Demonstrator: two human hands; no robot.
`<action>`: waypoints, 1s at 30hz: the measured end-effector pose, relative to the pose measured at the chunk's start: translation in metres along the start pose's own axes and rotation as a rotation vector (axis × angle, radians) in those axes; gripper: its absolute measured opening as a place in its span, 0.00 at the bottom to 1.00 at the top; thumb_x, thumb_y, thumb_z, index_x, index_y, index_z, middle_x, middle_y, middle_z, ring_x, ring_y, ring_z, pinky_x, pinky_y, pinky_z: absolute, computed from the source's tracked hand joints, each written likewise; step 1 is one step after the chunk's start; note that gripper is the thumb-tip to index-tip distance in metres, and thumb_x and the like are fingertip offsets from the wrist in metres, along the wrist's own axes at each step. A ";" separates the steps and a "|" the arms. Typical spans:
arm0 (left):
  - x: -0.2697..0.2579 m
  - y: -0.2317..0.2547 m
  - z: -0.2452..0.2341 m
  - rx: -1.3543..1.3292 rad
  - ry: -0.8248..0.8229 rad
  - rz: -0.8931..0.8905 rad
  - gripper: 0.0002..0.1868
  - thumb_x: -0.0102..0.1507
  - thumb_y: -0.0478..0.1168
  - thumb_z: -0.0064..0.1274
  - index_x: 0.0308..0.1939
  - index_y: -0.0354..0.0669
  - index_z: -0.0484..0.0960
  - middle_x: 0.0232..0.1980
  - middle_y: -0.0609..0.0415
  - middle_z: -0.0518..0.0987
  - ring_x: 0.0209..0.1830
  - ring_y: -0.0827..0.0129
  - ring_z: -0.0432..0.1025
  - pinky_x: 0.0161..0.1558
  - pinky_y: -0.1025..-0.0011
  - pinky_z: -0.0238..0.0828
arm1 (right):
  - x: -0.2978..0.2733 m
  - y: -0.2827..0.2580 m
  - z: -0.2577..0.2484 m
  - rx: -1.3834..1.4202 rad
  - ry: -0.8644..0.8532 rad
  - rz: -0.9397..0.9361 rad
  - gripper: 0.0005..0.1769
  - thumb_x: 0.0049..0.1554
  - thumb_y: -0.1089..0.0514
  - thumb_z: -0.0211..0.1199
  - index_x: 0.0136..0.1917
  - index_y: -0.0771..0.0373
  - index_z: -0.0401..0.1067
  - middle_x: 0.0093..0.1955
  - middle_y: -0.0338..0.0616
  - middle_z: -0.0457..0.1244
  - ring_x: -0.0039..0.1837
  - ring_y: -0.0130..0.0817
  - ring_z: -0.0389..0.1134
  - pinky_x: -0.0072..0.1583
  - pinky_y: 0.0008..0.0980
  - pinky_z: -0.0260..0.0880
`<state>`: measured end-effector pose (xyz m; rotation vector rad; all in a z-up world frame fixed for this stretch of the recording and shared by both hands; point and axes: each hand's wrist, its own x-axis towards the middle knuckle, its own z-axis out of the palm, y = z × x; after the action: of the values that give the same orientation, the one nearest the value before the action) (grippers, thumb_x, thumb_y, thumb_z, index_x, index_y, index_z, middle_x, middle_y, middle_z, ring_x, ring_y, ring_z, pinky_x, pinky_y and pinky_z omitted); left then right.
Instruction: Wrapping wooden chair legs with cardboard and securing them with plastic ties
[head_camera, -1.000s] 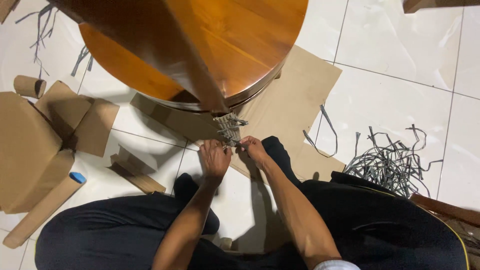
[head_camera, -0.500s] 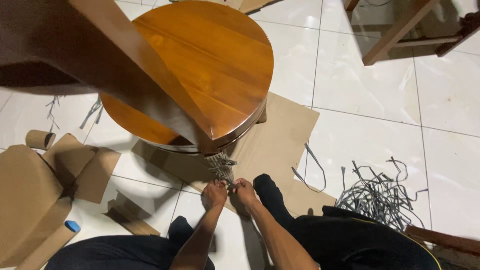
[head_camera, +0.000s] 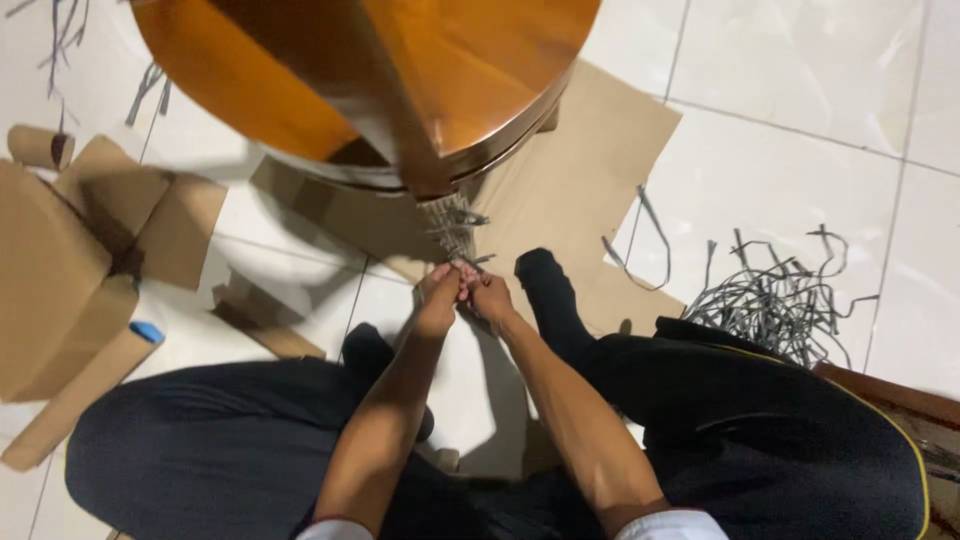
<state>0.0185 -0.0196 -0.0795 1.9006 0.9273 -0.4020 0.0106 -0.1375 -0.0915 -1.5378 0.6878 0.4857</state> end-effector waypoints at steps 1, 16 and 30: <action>-0.002 -0.006 -0.004 0.002 0.005 -0.014 0.09 0.59 0.46 0.57 0.28 0.48 0.85 0.26 0.52 0.81 0.30 0.63 0.75 0.30 0.68 0.70 | -0.009 0.001 0.004 -0.005 -0.009 0.011 0.13 0.58 0.58 0.56 0.33 0.59 0.75 0.24 0.44 0.66 0.24 0.34 0.66 0.25 0.29 0.64; 0.010 0.008 0.013 -0.506 -0.265 0.169 0.08 0.66 0.35 0.55 0.31 0.47 0.85 0.27 0.59 0.79 0.27 0.77 0.66 0.31 0.81 0.64 | -0.050 -0.062 -0.011 0.100 0.210 -0.345 0.07 0.60 0.67 0.53 0.41 0.65 0.71 0.40 0.56 0.69 0.49 0.40 0.68 0.53 0.38 0.69; 0.013 0.009 0.014 -0.313 -0.207 0.238 0.13 0.66 0.39 0.50 0.25 0.47 0.77 0.27 0.57 0.77 0.24 0.71 0.72 0.32 0.74 0.70 | -0.065 -0.085 -0.026 -0.715 0.061 -0.448 0.10 0.60 0.49 0.58 0.44 0.56 0.71 0.39 0.55 0.70 0.49 0.57 0.74 0.51 0.54 0.76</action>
<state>0.0351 -0.0287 -0.0894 1.6233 0.5806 -0.2855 0.0186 -0.1547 0.0174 -2.3128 0.1869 0.3550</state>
